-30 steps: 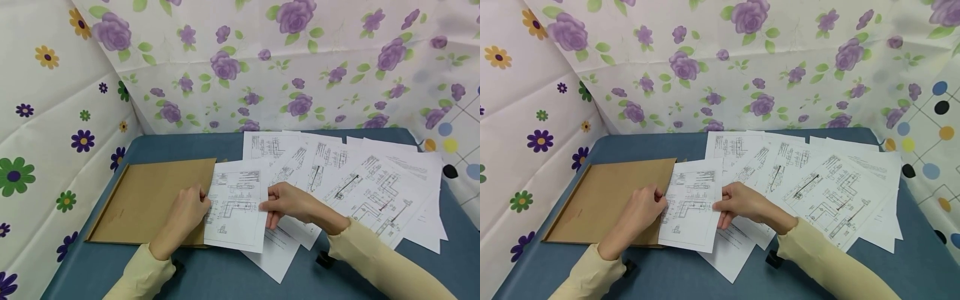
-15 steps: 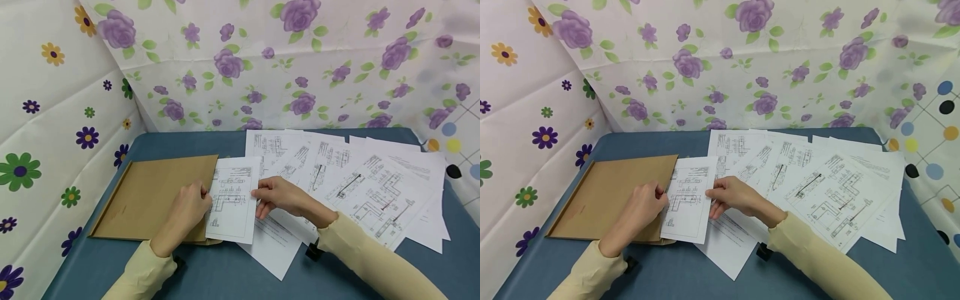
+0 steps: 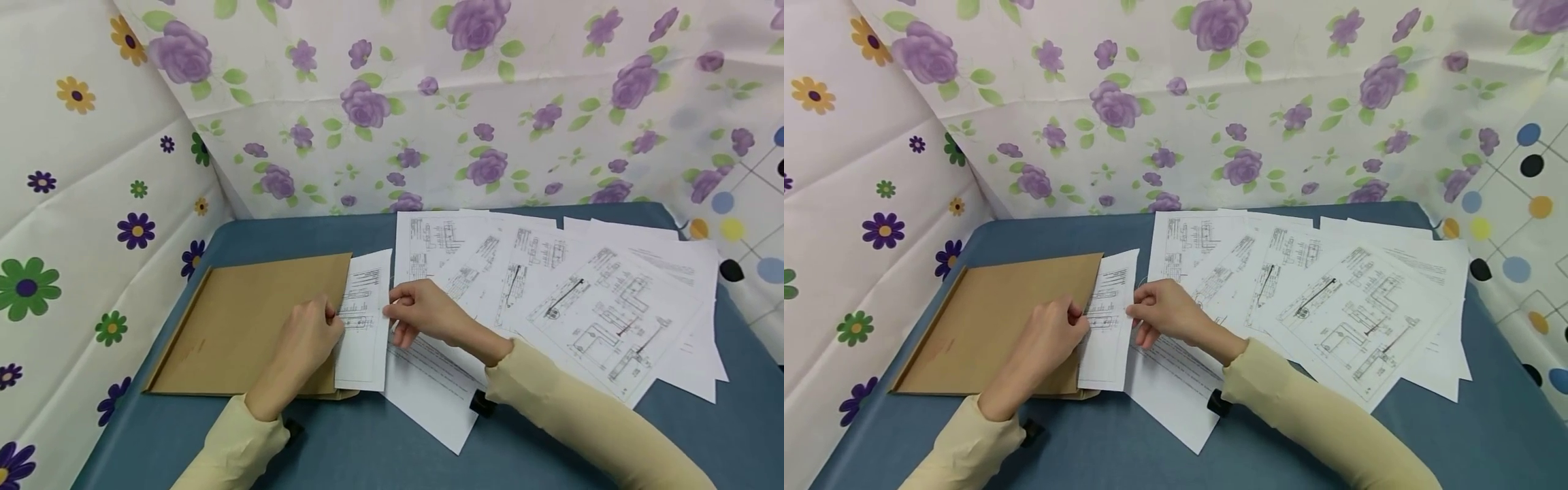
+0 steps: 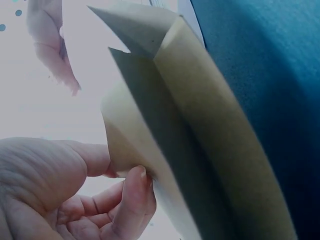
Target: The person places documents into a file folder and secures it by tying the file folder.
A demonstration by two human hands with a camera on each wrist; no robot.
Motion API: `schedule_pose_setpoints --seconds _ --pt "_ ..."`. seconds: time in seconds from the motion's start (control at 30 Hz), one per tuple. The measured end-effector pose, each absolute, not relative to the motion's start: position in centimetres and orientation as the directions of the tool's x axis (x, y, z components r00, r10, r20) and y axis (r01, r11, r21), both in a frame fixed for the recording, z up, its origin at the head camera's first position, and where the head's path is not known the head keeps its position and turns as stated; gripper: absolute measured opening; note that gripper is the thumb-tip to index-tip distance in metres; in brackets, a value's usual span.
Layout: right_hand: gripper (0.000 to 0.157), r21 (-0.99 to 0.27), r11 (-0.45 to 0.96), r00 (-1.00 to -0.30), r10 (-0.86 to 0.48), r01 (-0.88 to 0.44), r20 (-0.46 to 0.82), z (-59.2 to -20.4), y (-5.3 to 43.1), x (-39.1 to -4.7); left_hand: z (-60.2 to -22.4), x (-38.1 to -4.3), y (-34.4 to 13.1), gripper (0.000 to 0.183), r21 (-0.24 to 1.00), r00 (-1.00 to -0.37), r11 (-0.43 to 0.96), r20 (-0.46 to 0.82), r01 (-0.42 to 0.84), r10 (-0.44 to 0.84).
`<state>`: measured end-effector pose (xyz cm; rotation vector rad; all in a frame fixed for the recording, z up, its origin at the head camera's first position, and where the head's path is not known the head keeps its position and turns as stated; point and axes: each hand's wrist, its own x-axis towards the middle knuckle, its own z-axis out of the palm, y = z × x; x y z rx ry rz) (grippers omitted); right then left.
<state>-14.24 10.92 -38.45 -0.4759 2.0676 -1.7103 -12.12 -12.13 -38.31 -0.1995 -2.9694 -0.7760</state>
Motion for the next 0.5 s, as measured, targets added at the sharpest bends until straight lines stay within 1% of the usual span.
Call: schedule_pose_setpoints --seconds 0.13,0.3,0.4,0.5 --pt "0.013 -0.985 0.172 -0.873 -0.483 -0.023 -0.064 -38.3 9.7 -14.5 -38.3 -12.1 -12.3 0.008 0.48 -0.99 0.866 0.101 0.137 0.1" --pt "0.018 -0.982 0.182 -0.899 -0.437 -0.05 -0.035 -38.0 8.5 -14.7 -38.2 -12.2 -12.2 0.009 0.476 -0.987 0.866 0.125 0.152 0.105" --pt "0.019 -0.978 0.2 -0.903 -0.428 -0.058 -0.034 -37.9 8.0 -14.6 -38.1 -12.1 -12.2 0.01 0.472 -0.982 0.865 0.149 0.172 0.115" --pt "0.016 -0.974 0.216 -0.901 -0.432 -0.069 -0.032 -38.0 7.6 -14.7 -38.1 -12.1 -12.2 0.011 0.466 -0.978 0.865 0.167 0.187 0.121"
